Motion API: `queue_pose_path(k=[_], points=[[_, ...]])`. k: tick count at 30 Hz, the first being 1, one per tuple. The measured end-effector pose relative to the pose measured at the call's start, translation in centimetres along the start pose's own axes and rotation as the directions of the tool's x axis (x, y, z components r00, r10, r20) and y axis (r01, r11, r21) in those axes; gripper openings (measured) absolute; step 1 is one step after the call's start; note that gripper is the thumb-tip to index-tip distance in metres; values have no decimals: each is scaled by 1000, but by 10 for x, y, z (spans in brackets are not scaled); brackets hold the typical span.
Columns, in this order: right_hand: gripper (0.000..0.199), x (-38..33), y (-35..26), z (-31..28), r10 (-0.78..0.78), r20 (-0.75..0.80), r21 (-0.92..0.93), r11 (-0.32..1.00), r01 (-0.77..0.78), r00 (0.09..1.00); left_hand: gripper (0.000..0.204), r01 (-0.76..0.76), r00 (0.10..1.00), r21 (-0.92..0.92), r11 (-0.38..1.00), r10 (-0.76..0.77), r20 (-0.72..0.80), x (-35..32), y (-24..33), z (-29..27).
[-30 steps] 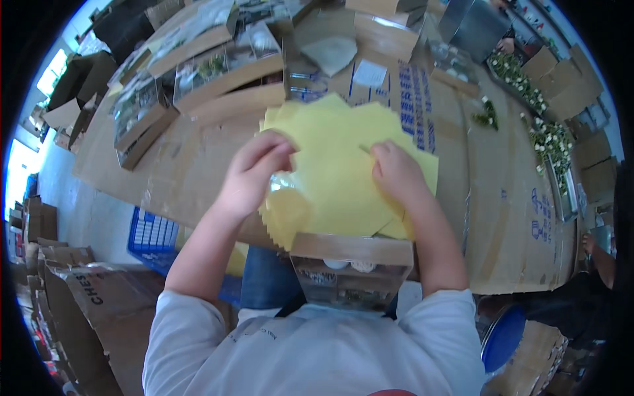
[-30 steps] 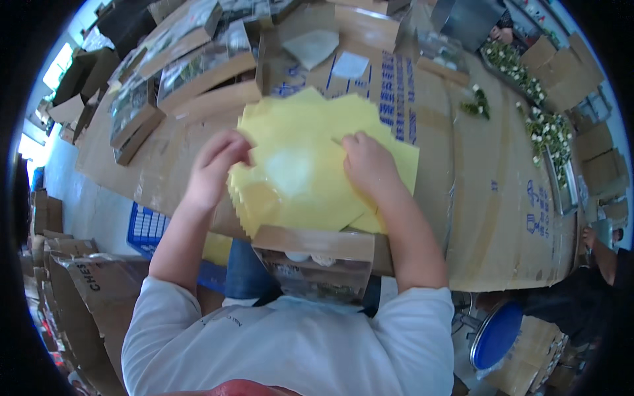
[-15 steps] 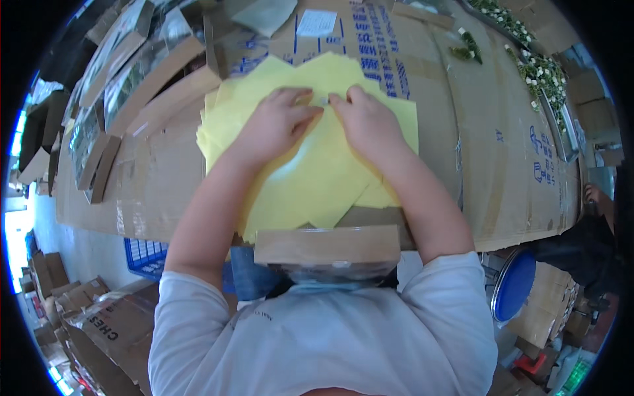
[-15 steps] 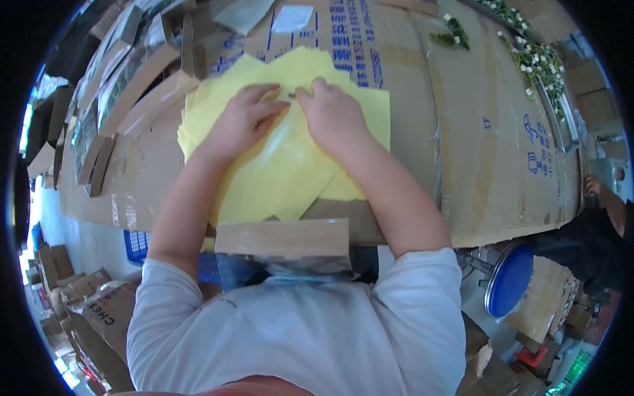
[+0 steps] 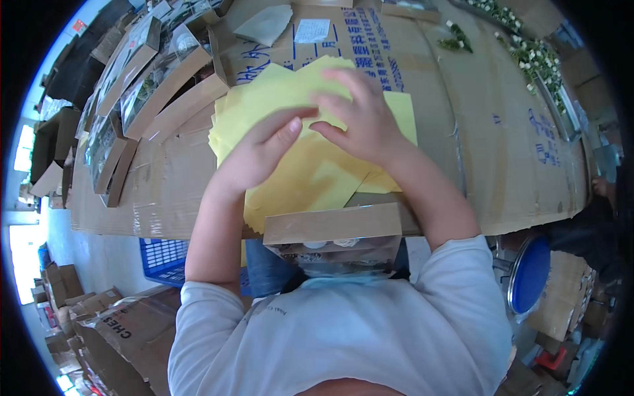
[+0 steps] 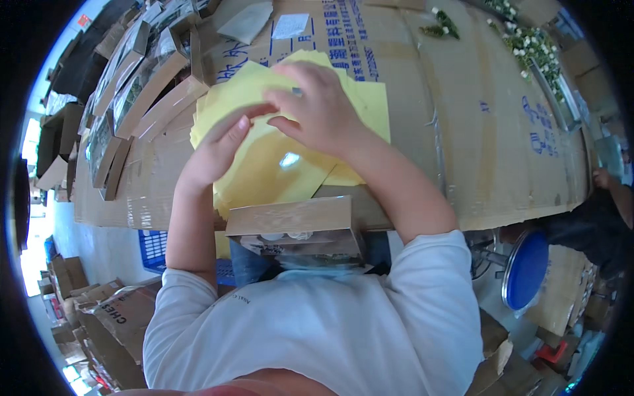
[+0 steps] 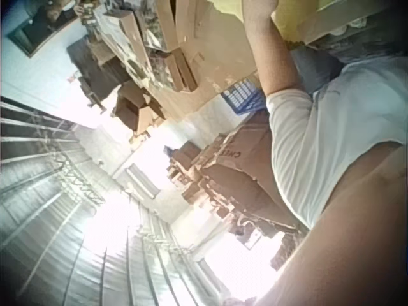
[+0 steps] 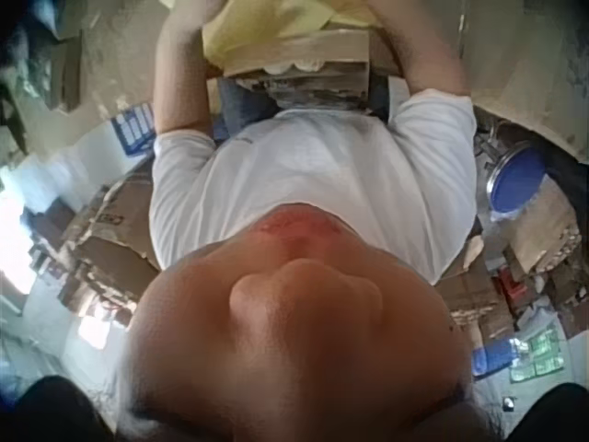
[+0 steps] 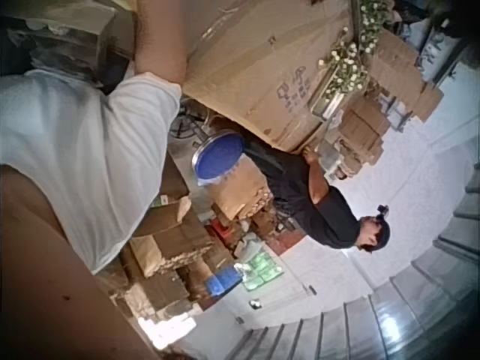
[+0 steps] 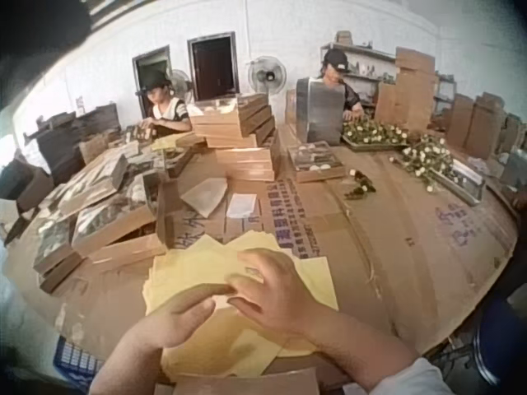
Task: Packing decorative items and tissue paper into partitioned gift boxes in a workshop environment.
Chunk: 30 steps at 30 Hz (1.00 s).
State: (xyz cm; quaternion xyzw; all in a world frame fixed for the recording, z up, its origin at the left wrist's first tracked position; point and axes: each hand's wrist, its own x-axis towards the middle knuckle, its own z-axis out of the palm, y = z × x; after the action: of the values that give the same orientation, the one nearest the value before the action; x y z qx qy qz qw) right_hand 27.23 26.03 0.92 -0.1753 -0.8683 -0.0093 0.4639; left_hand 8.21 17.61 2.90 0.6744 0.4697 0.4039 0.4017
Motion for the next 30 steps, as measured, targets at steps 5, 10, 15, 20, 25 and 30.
queue_pose_path(k=[5,10,15,20,25,30], points=[[14,4,-33,-23,57,-213,232,973,-7,975,50,205,953,46,978,-188,-239,-25,3,-3],[14,22,-67,-83,267,141,653,699,-292,953,60,-22,976,168,986,-15,217,-74,33,-16],[12,3,-85,-71,320,589,520,553,-651,742,48,-16,934,542,840,-180,307,-95,41,39],[17,-21,-85,-65,430,873,276,-42,-960,232,48,22,938,494,869,-190,292,-104,41,49],[18,-20,-96,-75,402,910,164,-119,-979,103,80,-39,978,381,924,-43,204,-112,39,54],[15,-20,-98,-80,359,933,67,-141,-988,12,86,-216,969,394,893,147,196,-117,38,59]])
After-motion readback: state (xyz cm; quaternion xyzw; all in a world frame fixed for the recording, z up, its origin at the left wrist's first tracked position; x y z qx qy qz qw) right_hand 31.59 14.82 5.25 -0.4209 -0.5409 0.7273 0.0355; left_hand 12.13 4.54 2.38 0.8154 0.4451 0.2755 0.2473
